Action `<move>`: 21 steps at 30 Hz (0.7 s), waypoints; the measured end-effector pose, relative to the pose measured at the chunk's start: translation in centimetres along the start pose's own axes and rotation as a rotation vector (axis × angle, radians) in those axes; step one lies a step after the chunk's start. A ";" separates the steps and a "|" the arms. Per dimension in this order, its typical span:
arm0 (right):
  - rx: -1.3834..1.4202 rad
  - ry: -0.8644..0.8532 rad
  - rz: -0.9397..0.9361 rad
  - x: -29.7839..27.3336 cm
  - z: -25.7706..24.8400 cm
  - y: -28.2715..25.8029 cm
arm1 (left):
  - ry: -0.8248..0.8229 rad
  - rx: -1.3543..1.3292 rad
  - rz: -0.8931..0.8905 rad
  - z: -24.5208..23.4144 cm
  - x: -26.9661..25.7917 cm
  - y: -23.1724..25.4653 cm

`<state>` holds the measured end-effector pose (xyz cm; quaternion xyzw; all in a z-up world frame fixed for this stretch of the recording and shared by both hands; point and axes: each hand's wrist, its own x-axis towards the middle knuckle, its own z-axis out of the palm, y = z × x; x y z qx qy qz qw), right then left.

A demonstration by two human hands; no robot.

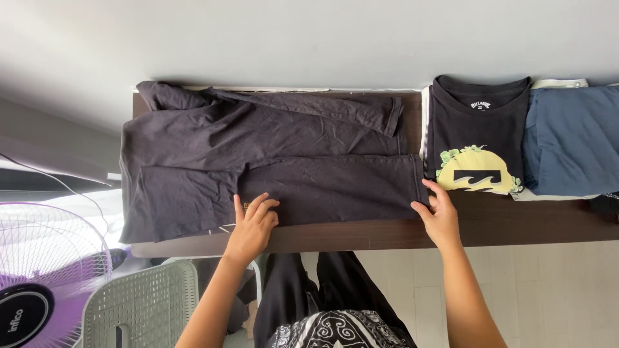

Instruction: The person takes a black t-shirt from a laundry basket, spreads it out on a dark surface, and folds it. The person then places the folded shirt onto a stack of other garments.

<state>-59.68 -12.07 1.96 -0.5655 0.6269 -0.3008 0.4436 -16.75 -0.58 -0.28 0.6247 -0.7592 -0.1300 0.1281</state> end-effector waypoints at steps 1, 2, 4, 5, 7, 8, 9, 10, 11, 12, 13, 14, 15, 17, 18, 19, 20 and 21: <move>-0.035 0.014 0.015 0.0 0.1 0.0 | -0.009 0.031 0.005 0.2 -0.1 -0.1; -0.048 0.022 0.032 0.0 0.2 0.0 | 0.014 0.011 0.000 0.3 -0.2 -0.1; -0.075 0.040 0.066 0.2 0.3 -0.1 | 0.062 -0.030 -0.008 0.4 -0.4 -0.1; -0.056 0.041 0.101 0.3 0.3 -0.2 | 0.083 -0.048 0.013 0.4 -0.4 0.0; -0.017 0.043 0.174 0.4 0.5 -0.4 | 0.121 -0.083 0.055 0.2 -0.4 0.1; 0.035 0.043 0.228 0.4 0.6 -0.7 | 0.115 -0.071 0.038 0.2 -0.3 0.2; 0.086 0.042 0.281 0.4 0.7 -1.0 | 0.109 -0.059 0.020 0.1 -0.2 0.4; 0.138 0.043 0.335 0.3 0.8 -1.2 | 0.101 -0.048 0.004 0.1 -0.1 0.5; 0.173 0.045 0.328 0.3 0.8 -1.4 | 0.102 -0.053 -0.003 0.1 0.0 0.6; 0.209 0.047 0.319 0.3 0.8 -1.6 | 0.104 -0.058 -0.009 0.0 0.1 0.7; 0.244 0.049 0.310 0.2 0.8 -1.7 | 0.105 -0.063 -0.015 -0.1 0.2 0.8; 0.273 0.059 0.269 0.2 0.8 -1.7 | 0.153 -0.105 -0.011 -0.2 0.2 0.9; 0.301 0.068 0.227 0.1 0.8 -1.7 | 0.200 -0.146 -0.007 -0.4 -0.1 0.9; 0.336 0.078 0.158 0.0 0.6 -1.7 | 0.277 -0.204 0.006 -0.8 -0.4 1.0; 0.339 0.075 0.132 -0.1 0.4 -1.6 | 0.305 -0.221 0.011 -0.8 -0.7 1.1; 0.343 0.073 0.106 -0.1 0.3 -1.5 | 0.333 -0.238 0.016 -0.8 -1.0 1.1; 0.321 0.074 0.085 -0.2 0.2 -1.5 | 0.341 -0.216 0.023 -0.8 -1.3 1.2; 0.298 0.075 0.063 -0.3 0.1 -1.3 | 0.350 -0.193 0.031 -0.6 -1.5 1.3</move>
